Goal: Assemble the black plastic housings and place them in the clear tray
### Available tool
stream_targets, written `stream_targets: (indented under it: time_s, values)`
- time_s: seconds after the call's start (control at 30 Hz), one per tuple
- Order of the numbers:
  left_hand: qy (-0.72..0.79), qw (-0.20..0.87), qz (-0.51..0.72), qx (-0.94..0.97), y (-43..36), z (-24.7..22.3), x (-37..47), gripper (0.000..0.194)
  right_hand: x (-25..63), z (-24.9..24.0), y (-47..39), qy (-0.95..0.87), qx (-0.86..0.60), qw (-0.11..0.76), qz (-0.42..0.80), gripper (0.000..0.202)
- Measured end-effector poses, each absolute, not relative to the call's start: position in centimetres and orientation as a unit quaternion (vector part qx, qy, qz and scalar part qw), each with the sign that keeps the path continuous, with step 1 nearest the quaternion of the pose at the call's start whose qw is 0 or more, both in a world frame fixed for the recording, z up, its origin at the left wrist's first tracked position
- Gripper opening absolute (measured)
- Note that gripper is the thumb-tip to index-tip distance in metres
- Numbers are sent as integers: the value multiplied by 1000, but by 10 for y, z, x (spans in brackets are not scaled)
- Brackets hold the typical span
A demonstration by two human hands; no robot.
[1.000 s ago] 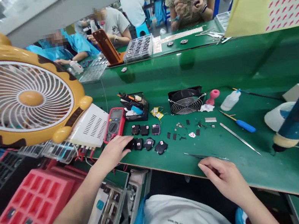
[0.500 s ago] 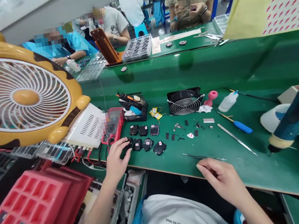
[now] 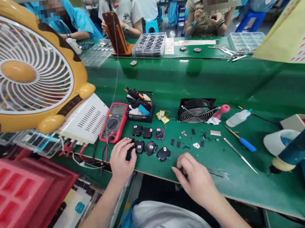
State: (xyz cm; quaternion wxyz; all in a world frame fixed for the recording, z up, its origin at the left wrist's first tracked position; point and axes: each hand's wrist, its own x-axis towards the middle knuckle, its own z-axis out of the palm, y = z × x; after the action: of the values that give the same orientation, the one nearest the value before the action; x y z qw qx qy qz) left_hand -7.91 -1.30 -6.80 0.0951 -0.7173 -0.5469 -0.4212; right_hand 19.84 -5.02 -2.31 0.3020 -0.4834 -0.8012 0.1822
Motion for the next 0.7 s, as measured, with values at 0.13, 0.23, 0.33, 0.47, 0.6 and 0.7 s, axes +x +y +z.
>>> stream_targets:
  time_s: [0.13,0.23,0.33,0.47,0.6,0.7]
  values:
    - [-541,108,-444,-706,-14,-68,-80,15,165,-38,-35,-799,-527,272,99,29]
    - [-539,116,-458,-697,-16,-68,-80,18,151,-47,-32,-792,-550,259,51,32]
    - [-536,111,-465,-696,-18,-68,-80,20,145,-53,-32,-784,-565,257,31,32]
    - [-533,105,-465,-699,-20,-71,-83,20,143,-56,-31,-775,-572,269,25,26]
    - [-533,106,-463,-700,-21,-72,-85,19,143,-56,-31,-782,-563,265,26,13]
    - [-533,104,-459,-703,-20,-73,-86,21,147,-56,-30,-801,-533,269,38,8]
